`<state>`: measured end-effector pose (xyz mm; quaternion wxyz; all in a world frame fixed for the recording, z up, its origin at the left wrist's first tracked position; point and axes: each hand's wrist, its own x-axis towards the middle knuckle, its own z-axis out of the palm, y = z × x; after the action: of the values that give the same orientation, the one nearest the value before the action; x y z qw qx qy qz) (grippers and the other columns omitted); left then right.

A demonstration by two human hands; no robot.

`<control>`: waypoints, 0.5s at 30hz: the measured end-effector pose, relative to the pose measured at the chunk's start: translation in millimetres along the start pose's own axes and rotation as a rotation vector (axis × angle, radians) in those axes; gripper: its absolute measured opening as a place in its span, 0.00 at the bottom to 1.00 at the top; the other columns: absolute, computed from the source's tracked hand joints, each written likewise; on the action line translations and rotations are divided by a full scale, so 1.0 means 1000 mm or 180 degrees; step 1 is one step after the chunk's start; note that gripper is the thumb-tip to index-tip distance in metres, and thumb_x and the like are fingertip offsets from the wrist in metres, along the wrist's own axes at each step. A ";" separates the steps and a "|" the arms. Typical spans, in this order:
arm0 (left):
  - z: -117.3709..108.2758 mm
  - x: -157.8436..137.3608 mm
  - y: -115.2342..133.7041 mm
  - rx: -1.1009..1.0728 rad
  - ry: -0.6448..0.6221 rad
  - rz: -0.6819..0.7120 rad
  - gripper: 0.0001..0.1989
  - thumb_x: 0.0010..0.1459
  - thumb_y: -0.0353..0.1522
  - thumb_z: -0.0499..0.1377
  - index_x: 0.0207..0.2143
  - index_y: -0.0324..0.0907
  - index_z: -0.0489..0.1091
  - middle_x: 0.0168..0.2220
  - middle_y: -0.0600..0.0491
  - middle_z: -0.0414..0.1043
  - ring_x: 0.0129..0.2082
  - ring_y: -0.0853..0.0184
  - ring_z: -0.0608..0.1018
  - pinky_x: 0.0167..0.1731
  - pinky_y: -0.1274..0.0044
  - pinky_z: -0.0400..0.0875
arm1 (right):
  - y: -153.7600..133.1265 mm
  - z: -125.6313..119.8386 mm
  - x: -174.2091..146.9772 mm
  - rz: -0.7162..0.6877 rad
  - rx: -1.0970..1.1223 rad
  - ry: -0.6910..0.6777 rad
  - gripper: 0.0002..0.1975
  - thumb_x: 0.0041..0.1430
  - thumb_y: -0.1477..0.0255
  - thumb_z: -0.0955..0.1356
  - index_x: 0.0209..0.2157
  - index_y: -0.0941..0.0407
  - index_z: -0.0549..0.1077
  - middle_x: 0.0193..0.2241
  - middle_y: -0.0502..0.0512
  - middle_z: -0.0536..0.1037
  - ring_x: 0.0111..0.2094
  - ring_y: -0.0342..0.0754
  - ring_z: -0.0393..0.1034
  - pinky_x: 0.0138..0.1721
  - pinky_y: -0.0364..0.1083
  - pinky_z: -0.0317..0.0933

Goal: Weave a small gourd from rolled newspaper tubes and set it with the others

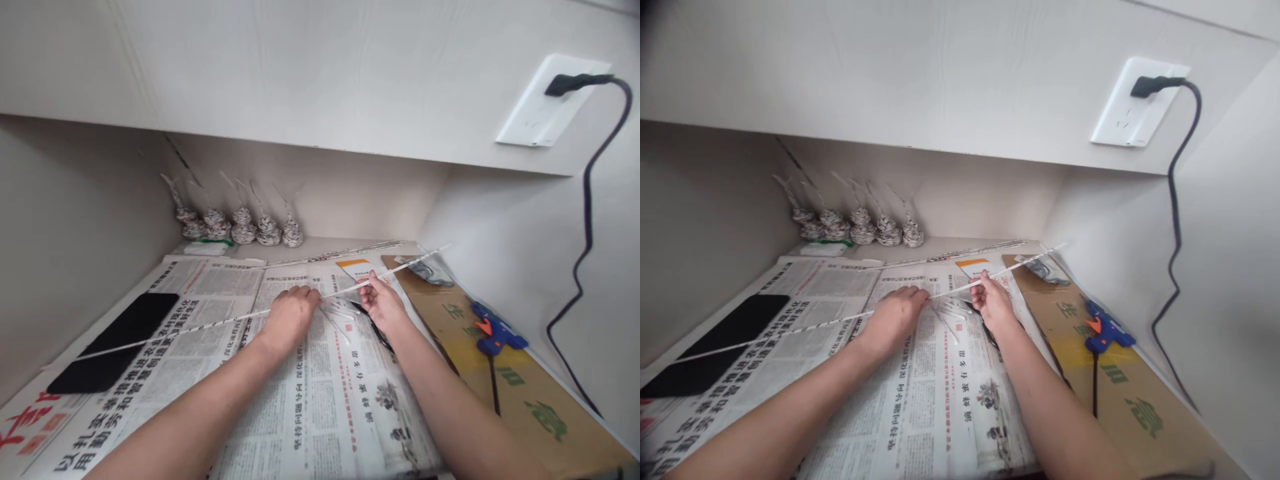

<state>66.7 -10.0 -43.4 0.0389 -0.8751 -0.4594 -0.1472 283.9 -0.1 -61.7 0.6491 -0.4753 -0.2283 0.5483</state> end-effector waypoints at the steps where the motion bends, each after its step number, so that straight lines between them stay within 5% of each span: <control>1: -0.001 0.000 0.000 0.0009 -0.0003 0.0026 0.12 0.66 0.35 0.49 0.39 0.41 0.70 0.38 0.48 0.74 0.40 0.59 0.75 0.38 0.70 0.67 | -0.001 0.000 0.000 -0.0018 -0.0004 0.0011 0.15 0.55 0.62 0.72 0.24 0.59 0.74 0.14 0.49 0.71 0.15 0.36 0.60 0.14 0.35 0.55; 8: -0.002 0.000 -0.001 -0.0017 0.0045 0.0009 0.12 0.66 0.34 0.48 0.39 0.40 0.70 0.38 0.47 0.74 0.41 0.58 0.75 0.39 0.70 0.67 | -0.003 -0.002 -0.003 -0.0098 0.0036 -0.0466 0.15 0.46 0.63 0.77 0.31 0.58 0.77 0.21 0.48 0.73 0.21 0.38 0.65 0.20 0.36 0.62; 15: -0.002 0.000 0.000 -0.0153 0.0006 -0.0075 0.13 0.67 0.34 0.47 0.39 0.39 0.70 0.38 0.46 0.74 0.40 0.59 0.75 0.38 0.71 0.67 | -0.002 0.000 -0.006 -0.0324 -0.0228 -0.0437 0.17 0.40 0.62 0.78 0.29 0.58 0.76 0.20 0.47 0.72 0.20 0.37 0.63 0.19 0.37 0.60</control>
<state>65.8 -10.5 -41.2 0.0165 -0.8701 -0.4660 -0.1595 283.2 -6.1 -58.5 0.6415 -0.4473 -0.3155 0.5374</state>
